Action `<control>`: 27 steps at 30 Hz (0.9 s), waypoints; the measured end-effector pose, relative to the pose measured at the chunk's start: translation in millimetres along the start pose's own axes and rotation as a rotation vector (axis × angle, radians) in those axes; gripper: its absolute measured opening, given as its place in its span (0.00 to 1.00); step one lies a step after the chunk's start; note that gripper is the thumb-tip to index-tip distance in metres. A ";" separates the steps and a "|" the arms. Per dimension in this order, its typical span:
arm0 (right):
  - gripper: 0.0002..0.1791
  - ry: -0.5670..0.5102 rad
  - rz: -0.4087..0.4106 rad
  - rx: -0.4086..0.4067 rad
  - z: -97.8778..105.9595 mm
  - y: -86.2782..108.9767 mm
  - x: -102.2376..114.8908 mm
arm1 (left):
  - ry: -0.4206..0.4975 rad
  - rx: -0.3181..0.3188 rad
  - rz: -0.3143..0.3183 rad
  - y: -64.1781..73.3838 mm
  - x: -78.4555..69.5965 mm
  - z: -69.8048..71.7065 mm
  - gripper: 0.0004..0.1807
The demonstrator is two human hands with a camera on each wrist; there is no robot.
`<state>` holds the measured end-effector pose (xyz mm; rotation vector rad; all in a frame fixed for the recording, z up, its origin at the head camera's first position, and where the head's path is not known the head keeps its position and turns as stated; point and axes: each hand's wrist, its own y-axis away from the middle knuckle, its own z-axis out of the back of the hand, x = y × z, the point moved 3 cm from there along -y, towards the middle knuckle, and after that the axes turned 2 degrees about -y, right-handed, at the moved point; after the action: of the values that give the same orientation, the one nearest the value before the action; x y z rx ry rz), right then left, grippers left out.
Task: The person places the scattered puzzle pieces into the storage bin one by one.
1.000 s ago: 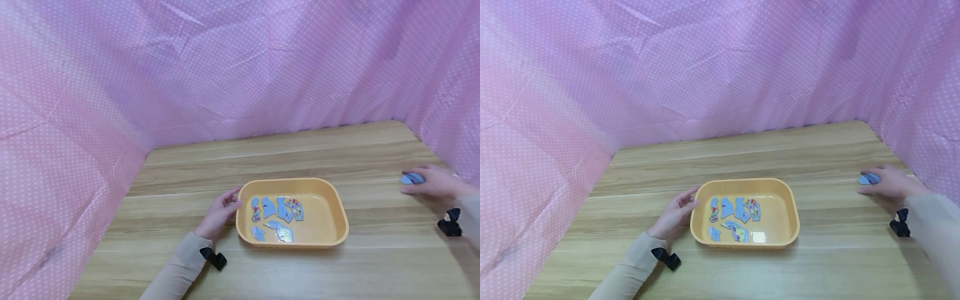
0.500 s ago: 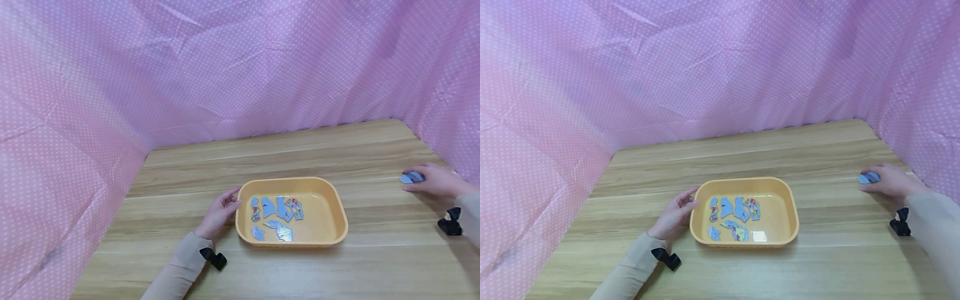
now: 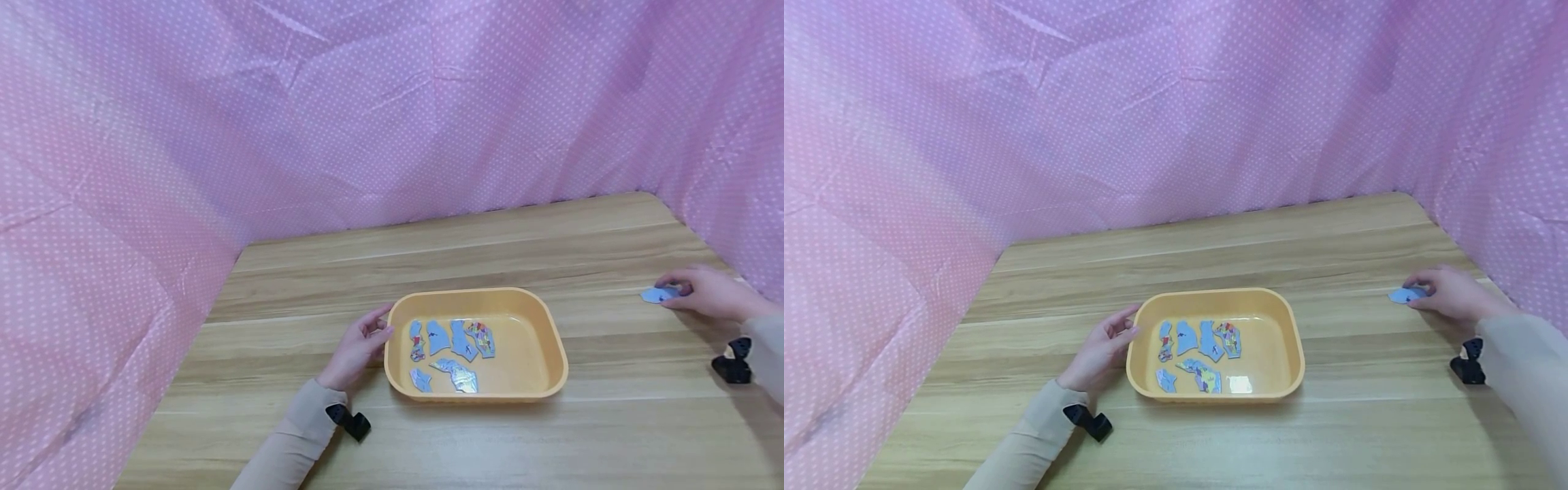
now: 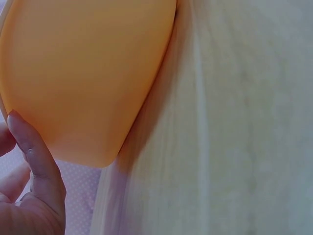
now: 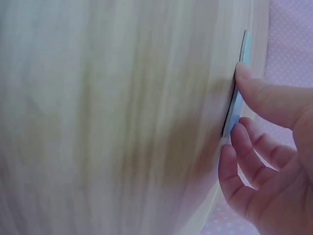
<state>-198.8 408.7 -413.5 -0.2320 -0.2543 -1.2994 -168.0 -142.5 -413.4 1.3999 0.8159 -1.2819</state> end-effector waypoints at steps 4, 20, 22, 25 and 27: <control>0.13 -0.048 -0.004 0.025 -2.4 -0.5 2.1 | 0.001 0.008 -0.006 0.1 0.0 0.1 0.28; 0.15 -0.035 0.026 -0.001 -4.3 -2.6 9.6 | -0.011 0.008 -0.013 -1.3 0.5 0.4 0.28; 0.15 -0.026 0.028 -0.001 -4.1 -3.3 10.3 | -0.009 0.004 -0.007 -0.7 -0.1 0.4 0.27; 0.14 -0.014 0.026 -0.008 -3.6 -3.9 11.8 | -0.011 -0.001 0.003 0.3 -0.8 0.7 0.27; 0.13 -0.022 0.041 -0.017 -3.2 -3.5 12.6 | -0.015 0.001 0.008 0.6 -0.9 1.0 0.27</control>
<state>-198.8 395.3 -412.5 -0.2645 -0.2556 -1.2591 -167.9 -143.5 -412.3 1.3909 0.7992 -1.2854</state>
